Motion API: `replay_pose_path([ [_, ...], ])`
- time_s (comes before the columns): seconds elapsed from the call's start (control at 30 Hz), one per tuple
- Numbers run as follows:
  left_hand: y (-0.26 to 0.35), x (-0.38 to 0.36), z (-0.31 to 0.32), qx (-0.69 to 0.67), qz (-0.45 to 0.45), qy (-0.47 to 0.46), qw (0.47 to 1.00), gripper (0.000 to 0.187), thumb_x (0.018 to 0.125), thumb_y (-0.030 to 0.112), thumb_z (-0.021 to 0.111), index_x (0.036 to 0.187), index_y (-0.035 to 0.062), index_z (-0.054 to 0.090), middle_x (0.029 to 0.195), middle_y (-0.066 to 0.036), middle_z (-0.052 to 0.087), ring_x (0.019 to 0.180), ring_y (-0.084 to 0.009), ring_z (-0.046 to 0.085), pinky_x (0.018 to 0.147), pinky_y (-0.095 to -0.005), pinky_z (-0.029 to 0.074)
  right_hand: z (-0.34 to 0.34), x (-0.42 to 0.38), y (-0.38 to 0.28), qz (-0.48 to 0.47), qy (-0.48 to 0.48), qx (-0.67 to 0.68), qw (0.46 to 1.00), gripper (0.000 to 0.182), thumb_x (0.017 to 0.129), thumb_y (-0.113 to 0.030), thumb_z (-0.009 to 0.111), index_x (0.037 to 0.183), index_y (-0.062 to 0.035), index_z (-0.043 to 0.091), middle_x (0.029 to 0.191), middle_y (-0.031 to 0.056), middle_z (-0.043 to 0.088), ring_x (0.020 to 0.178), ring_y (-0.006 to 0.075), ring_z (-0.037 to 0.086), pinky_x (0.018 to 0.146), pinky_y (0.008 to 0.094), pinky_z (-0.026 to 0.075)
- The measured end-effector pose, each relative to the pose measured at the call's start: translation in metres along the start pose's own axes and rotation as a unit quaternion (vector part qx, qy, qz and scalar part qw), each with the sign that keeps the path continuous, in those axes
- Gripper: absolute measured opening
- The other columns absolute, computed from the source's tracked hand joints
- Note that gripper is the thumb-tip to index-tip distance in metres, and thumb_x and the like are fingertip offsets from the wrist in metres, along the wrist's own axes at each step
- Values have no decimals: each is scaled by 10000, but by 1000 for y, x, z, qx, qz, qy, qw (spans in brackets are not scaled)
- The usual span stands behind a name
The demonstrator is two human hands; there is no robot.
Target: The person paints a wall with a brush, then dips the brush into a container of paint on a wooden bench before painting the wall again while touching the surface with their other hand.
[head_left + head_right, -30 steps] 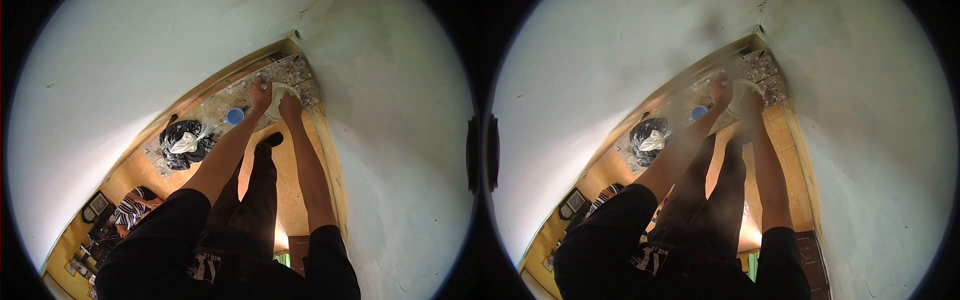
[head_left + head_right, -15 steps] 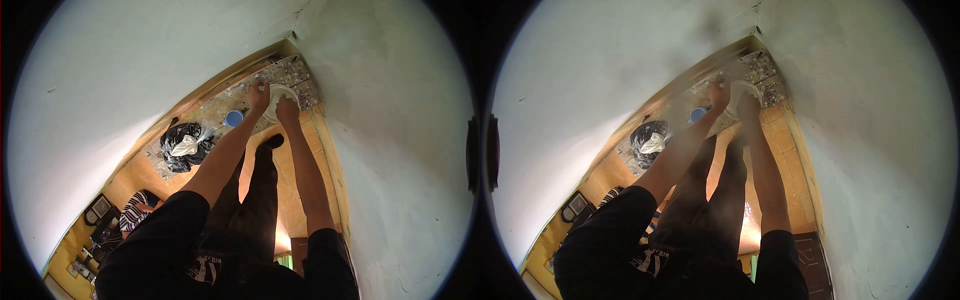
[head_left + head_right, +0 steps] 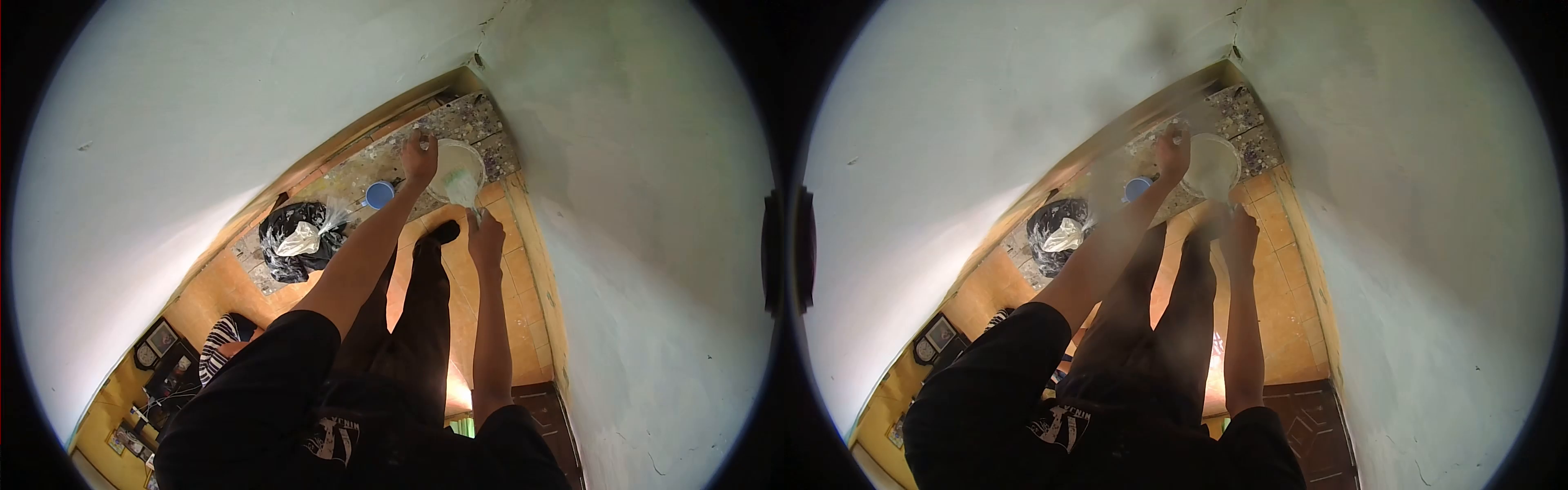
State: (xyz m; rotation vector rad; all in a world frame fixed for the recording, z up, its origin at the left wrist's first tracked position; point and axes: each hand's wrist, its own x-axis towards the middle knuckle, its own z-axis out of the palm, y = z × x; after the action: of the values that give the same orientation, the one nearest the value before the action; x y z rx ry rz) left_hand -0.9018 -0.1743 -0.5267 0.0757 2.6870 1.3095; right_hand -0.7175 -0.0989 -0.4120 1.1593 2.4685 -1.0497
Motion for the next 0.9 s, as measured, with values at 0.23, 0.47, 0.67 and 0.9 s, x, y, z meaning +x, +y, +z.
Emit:
replay_pose_path([
  [0.23,0,1,1,-4,-15,-23,1000,225,846,259,615,890,39,627,893,-134,677,939,-389,574,836,-512,429,16,-8,21,-1,-21,31,999,344,990,-298,504,1065,31,572,849,239,663,814,410,649,667,466,489],
  [0.47,-4,-1,3,5,5,-1,1000,234,846,268,619,882,37,623,888,-137,668,926,-387,577,824,-510,435,21,-13,21,5,7,-55,998,301,991,-258,493,1116,14,520,842,230,664,799,411,651,655,487,491],
  [0.67,-8,1,6,-4,1,-16,1000,231,851,274,620,885,45,625,886,-131,661,922,-370,580,812,-501,436,32,-7,37,-2,43,-12,999,375,994,-268,484,1218,33,483,918,268,658,853,435,643,691,492,500],
  [0.9,-4,1,6,-4,9,-16,1000,234,850,282,627,905,56,645,871,-124,675,903,-361,601,797,-492,451,28,-5,40,10,-35,95,995,427,1005,-292,464,1231,71,491,1026,307,631,973,436,619,763,474,494],
])
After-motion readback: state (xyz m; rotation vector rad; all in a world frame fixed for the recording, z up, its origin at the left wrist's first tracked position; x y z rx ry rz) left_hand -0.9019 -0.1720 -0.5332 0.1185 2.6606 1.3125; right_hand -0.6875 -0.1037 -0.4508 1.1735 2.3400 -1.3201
